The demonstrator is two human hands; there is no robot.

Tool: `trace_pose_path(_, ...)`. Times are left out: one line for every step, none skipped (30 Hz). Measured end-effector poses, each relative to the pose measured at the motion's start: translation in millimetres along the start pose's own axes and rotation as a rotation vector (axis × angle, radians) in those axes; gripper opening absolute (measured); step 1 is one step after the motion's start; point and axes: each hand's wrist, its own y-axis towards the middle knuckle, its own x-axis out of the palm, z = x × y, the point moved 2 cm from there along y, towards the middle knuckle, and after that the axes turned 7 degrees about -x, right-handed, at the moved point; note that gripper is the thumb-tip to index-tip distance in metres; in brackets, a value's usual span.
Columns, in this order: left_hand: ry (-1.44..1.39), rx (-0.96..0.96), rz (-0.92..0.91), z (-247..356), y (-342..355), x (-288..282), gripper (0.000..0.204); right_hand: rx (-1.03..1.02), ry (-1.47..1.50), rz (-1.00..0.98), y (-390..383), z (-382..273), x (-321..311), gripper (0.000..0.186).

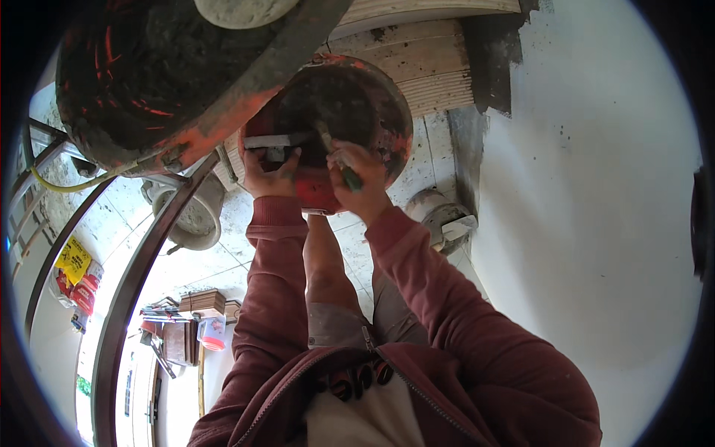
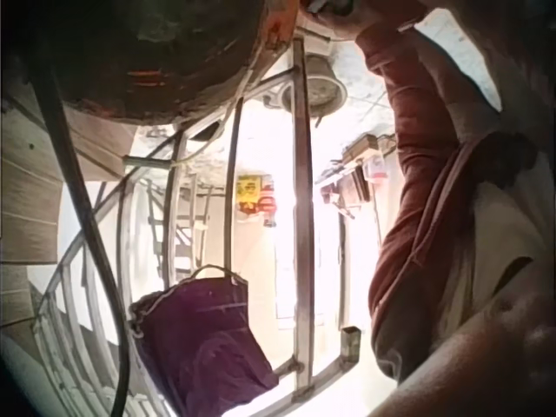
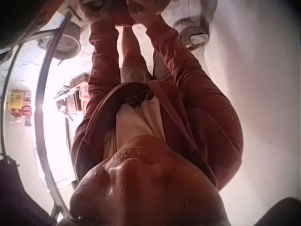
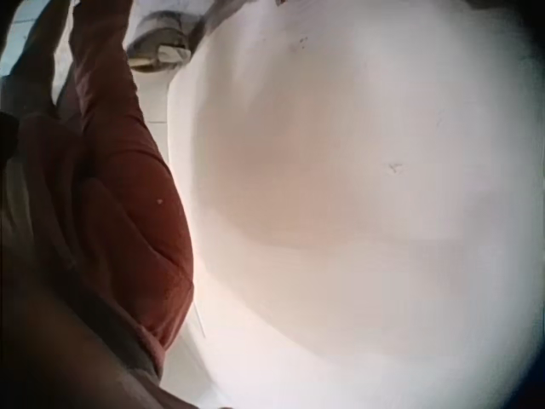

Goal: The person applies mortar onto the wall next to the stairs using a trowel, washes the tools in a bucket of water with a brush, and smooths the plastered wall surface using a float.

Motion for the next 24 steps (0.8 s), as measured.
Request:
trace_pose_path(-0.120, -0.060, -0.069, 3, -4, 3, 0.054, 0.029, -0.006, -0.008, -3, 18, -2, 0.016)
trace_pose_path(-0.239, -0.114, -0.133, 7, -6, 5, 0.055, 0.053, -0.007, -0.014, -4, 34, -2, 0.015)
trace_pose_path(-0.244, -0.115, -0.139, 10, -8, 7, 0.055, 0.053, -0.014, -0.011, -1, 51, -1, 0.015)
trace_pose_path(-0.381, -0.111, -0.209, 15, -9, 9, 0.053, 0.086, -0.096, 0.019, 2, 70, 0, 0.013)
trace_pose_path(-0.515, -0.110, -0.277, 14, -10, 11, 0.051, 0.122, -0.176, 0.047, 6, 76, 0, 0.012)
trace_pose_path(-0.518, -0.111, -0.280, 14, -14, 14, 0.051, 0.122, -0.181, 0.048, 8, 80, -3, 0.012)
trace_pose_path(-0.565, -0.136, -0.279, 8, -16, 13, 0.048, 0.325, -0.079, 0.047, 12, 79, -2, 0.012)
trace_pose_path(-0.613, -0.161, -0.279, 2, -18, 13, 0.046, 0.528, 0.023, 0.045, 16, 75, -2, 0.012)
trace_pose_path(-0.612, -0.162, -0.278, -4, -18, 13, 0.046, 0.528, 0.023, 0.044, 18, 66, -5, 0.012)
trace_pose_path(-0.691, -0.210, -0.289, -11, -17, 14, 0.044, 0.426, 0.130, -0.015, 19, 49, -11, 0.011)
trace_pose_path(-0.773, -0.258, -0.301, -16, -15, 16, 0.042, 0.322, 0.234, -0.073, 19, 30, -17, 0.010)
trace_pose_path(-0.774, -0.259, -0.300, -18, -12, 14, 0.042, 0.181, 0.200, -0.064, 18, 5, -23, 0.011)
trace_pose_path(-0.833, -0.317, -0.339, -23, -10, 13, 0.042, 0.042, 0.167, -0.055, 15, -22, -28, 0.011)
trace_pose_path(-0.891, -0.369, -0.376, -25, -5, 9, 0.041, 0.006, 0.160, -0.114, 13, -53, -33, 0.013)
trace_pose_path(-0.902, -0.369, -0.381, -29, -4, 14, 0.041, -0.031, 0.136, -0.172, 13, -74, -43, 0.015)
trace_pose_path(-0.812, -0.273, -0.378, -29, -2, 13, 0.038, -0.033, 0.135, -0.171, 11, -84, -44, 0.015)
trace_pose_path(-0.717, -0.178, -0.372, -30, 0, 11, 0.035, -0.048, 0.099, -0.201, 9, -92, -40, 0.016)
trace_pose_path(-0.711, -0.175, -0.367, -32, 1, 5, 0.035, -0.062, 0.067, -0.232, 9, -97, -34, 0.017)
trace_pose_path(-1.106, -0.399, -0.377, -13, -5, 11, 0.035, -0.017, 0.037, -0.209, 6, -81, -32, 0.016)
trace_pose_path(-1.488, -0.624, -0.366, 4, -9, 15, 0.038, -0.026, -0.020, -0.183, 5, -62, -28, 0.014)
trace_pose_path(-1.287, -0.606, -0.283, 9, -9, 12, 0.048, -0.036, -0.064, -0.159, 4, -39, -20, 0.013)
trace_pose_path(-1.281, -0.599, -0.279, 12, -8, 9, 0.048, -0.024, -0.044, -0.133, 6, -11, -14, 0.013)
trace_pose_path(-1.405, -0.657, -0.370, 19, -9, 12, 0.045, -0.014, -0.040, -0.104, 13, 15, -15, 0.013)
trace_pose_path(-1.519, -0.716, -0.456, 20, -11, 13, 0.042, 0.053, -0.060, -0.071, 19, 36, -14, 0.014)
